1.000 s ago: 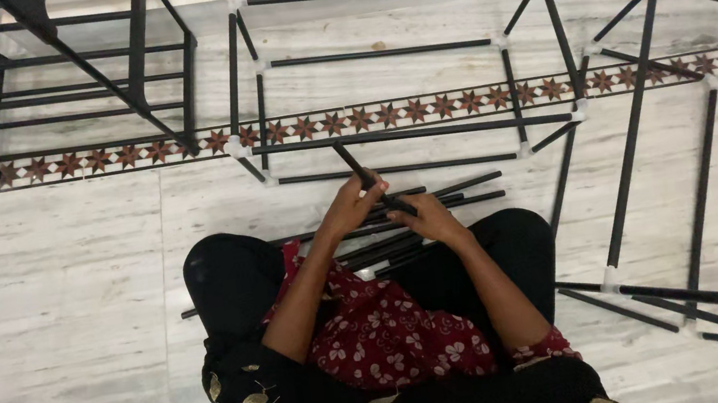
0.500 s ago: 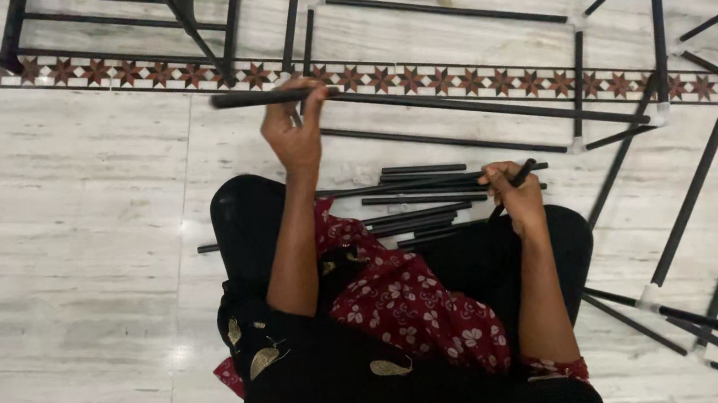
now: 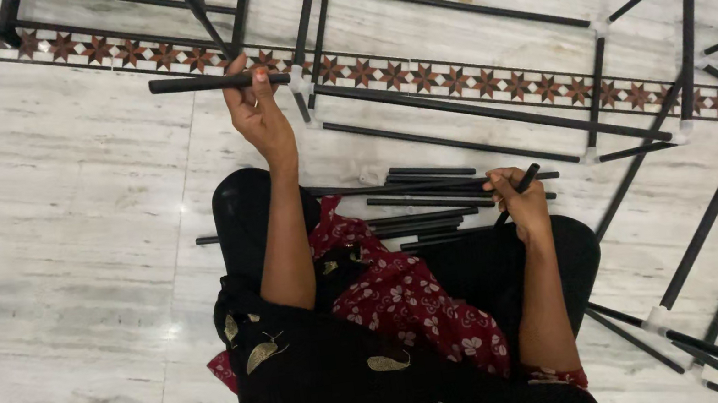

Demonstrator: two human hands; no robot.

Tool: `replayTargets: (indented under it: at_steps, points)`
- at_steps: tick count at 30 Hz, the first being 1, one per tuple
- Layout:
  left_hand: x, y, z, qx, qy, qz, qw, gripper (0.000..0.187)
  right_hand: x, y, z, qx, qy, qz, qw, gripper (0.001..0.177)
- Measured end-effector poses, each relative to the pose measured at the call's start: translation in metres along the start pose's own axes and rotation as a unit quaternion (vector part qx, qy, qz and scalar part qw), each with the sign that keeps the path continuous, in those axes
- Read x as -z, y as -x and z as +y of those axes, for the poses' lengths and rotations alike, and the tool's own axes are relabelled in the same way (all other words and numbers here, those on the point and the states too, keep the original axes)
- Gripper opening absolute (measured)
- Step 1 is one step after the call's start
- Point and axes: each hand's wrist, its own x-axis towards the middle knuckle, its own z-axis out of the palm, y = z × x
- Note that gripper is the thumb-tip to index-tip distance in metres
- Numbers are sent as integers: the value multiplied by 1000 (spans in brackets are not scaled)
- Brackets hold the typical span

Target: The person sits on the floor and assembles a metal rack by inserting black rods into white plastic connectors. They handle rods and connectors one at a time, fitting them into the frame structure.

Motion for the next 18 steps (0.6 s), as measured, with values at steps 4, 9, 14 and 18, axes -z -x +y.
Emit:
replayTargets:
  at_steps: [4, 9, 14, 18]
  points:
    - [-6, -3, -5, -24, 13, -4, 1000, 33, -1, -5, -6, -6, 15, -6, 1000, 23]
    - [-7, 1, -2, -64, -33, -25, 997, 34, -3, 0, -7, 0, 13, -11, 1000, 22]
    - [-13, 2, 11, -76, -50, -53, 994, 32, -2, 4, -14, 12, 17, -17, 1000, 21]
    - [-14, 0, 24, -121, -122, -89, 981, 29, -3, 5, -17, -11, 28, -14, 999, 20]
